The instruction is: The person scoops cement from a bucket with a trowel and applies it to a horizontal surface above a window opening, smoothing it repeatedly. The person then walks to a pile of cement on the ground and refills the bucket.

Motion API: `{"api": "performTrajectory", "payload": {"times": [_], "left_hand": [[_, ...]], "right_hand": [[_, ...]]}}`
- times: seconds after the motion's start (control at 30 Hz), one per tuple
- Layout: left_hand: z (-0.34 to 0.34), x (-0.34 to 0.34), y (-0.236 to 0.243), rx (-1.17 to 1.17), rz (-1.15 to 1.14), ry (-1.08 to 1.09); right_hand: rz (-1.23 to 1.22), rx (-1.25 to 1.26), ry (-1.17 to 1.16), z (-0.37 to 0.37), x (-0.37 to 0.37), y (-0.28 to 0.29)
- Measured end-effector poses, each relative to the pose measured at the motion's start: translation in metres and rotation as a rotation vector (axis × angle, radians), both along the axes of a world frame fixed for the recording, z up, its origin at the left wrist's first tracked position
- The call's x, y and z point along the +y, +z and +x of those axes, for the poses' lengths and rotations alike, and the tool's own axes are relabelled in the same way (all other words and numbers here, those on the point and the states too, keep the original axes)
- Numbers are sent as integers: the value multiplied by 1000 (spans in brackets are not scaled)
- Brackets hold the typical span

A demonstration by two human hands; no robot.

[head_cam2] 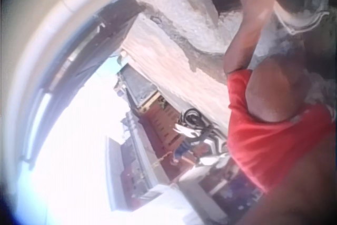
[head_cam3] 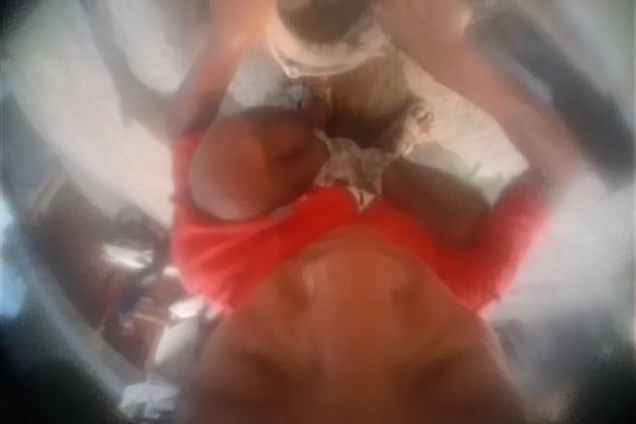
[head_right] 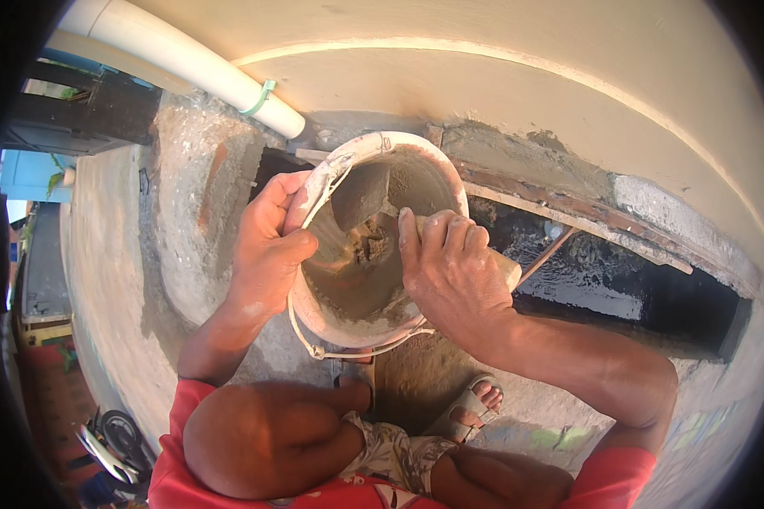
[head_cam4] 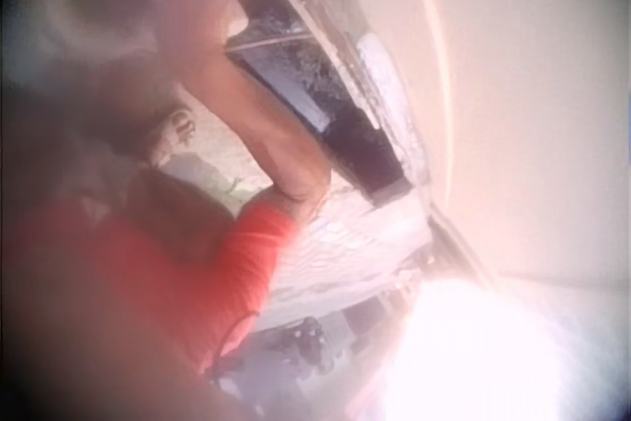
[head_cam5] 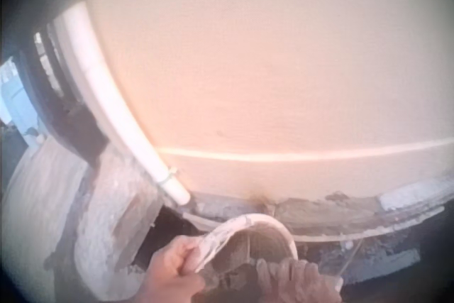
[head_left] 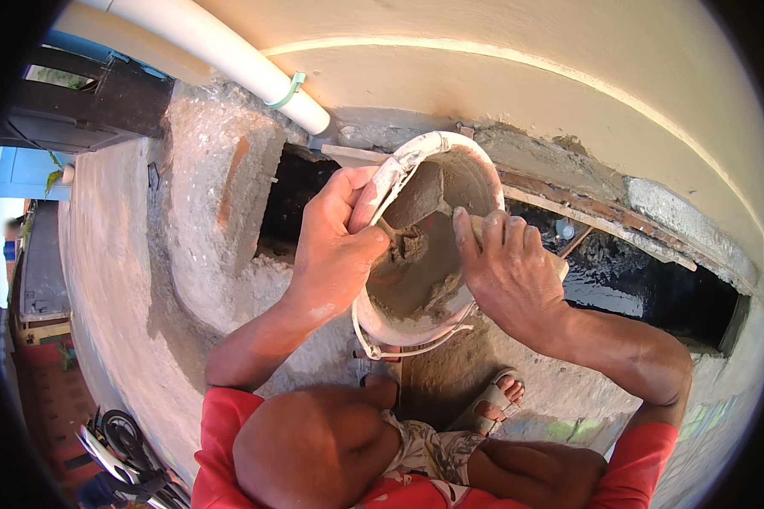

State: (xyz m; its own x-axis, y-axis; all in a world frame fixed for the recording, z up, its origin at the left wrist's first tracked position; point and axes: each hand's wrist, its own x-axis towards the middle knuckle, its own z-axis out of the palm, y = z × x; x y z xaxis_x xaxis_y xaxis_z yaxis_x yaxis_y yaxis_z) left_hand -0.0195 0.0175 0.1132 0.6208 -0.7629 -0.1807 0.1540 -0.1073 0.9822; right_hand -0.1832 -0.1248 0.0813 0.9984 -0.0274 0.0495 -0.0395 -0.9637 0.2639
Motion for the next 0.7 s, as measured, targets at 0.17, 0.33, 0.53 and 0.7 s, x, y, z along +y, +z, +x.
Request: {"api": "performTrajectory", "payload": {"times": [0.17,0.33,0.53,0.7], "left_hand": [[-18,4,-7,-215,-48,13],[-29,8,-3,-536,-56,-69],[-33,14,4,-790,-96,-277],[-37,14,-1,-778,-103,-369]], "right_hand": [[-82,211,-90,5,18,-15],[387,373,-93,8,-2,1],[731,529,28,7,-34,-7],[1140,639,-116,-12,-47,-35]]}}
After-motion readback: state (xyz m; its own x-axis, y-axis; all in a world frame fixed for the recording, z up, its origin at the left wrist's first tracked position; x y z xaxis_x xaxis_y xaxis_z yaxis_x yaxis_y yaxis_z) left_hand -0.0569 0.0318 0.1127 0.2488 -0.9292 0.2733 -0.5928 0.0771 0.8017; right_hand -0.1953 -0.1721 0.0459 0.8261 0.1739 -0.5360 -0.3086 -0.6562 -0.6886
